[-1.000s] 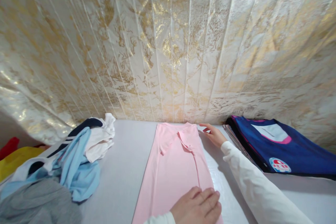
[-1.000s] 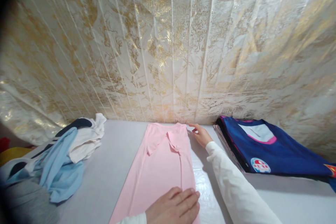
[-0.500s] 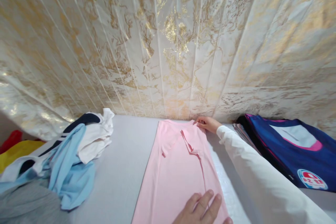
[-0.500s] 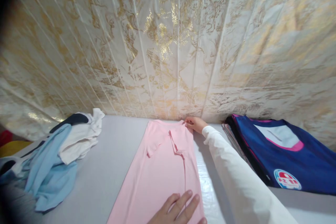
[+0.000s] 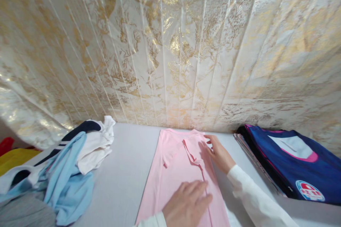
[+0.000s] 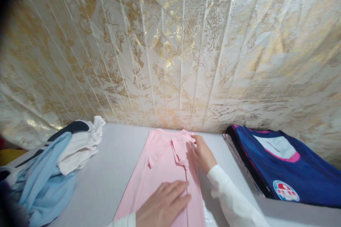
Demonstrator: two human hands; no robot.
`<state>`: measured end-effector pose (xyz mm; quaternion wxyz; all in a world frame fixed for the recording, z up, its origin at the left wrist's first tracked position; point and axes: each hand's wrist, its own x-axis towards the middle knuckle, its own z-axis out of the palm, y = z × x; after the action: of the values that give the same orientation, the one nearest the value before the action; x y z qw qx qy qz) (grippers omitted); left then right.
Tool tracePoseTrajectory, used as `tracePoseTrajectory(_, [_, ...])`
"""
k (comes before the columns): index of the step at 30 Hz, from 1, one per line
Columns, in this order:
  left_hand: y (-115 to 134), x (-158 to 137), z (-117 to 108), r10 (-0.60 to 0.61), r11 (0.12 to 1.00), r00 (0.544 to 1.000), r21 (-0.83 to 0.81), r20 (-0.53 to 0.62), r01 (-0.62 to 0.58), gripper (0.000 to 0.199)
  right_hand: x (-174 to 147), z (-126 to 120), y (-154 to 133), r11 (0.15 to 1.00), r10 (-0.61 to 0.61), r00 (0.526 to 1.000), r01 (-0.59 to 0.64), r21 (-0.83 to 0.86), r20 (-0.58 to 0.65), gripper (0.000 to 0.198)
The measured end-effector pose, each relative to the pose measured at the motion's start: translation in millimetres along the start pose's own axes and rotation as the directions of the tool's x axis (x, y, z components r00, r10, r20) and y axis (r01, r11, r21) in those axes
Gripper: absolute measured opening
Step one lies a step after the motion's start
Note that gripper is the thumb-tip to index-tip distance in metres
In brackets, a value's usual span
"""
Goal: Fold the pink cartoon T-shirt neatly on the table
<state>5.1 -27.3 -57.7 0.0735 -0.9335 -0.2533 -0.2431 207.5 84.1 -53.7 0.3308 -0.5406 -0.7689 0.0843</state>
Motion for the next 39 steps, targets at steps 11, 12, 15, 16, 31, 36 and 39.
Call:
tracePoseTrajectory(11, [-121.8,106.2,14.6,-0.649,0.752,0.72,0.066,0.248,0.656,0.025,-67.1,43.0,-41.5,0.989,-0.058,0.998,0.062,-0.131,0.032,0.071])
tracePoseTrajectory(12, [-121.1,109.0,18.2,-0.654,0.747,0.714,0.069,0.251,0.661,0.023,-67.8,44.0,-41.6,0.988,-0.065,0.998,0.066,-0.143,0.011,0.074])
tracePoseTrajectory(15, [-117.6,113.1,19.4,-0.677,0.724,0.684,0.079,0.27,0.685,0.02,-70.8,43.3,-44.6,0.984,-0.08,0.996,0.072,-0.165,-0.042,0.081])
tracePoseTrajectory(16, [-117.1,113.5,17.6,-0.688,0.713,0.669,0.086,0.281,0.696,0.02,-71.6,42.4,-46.0,0.983,-0.079,0.996,0.069,-0.169,-0.05,0.083])
tracePoseTrajectory(31, [-125.4,127.6,21.9,-0.677,0.713,0.66,0.067,0.324,0.698,0.027,-69.1,39.5,-49.5,0.939,-0.157,0.987,0.158,-0.306,0.029,0.063])
tracePoseTrajectory(36, [-138.8,150.1,48.8,-0.599,0.745,0.703,-0.054,0.382,0.664,0.025,-69.0,40.2,-49.7,0.915,-0.155,0.985,0.173,-0.364,0.077,0.062])
tracePoseTrajectory(39, [-143.2,157.3,64.1,-0.556,0.758,0.726,-0.111,0.403,0.642,0.026,-69.3,39.7,-50.7,0.91,-0.171,0.983,0.185,-0.37,0.072,0.065])
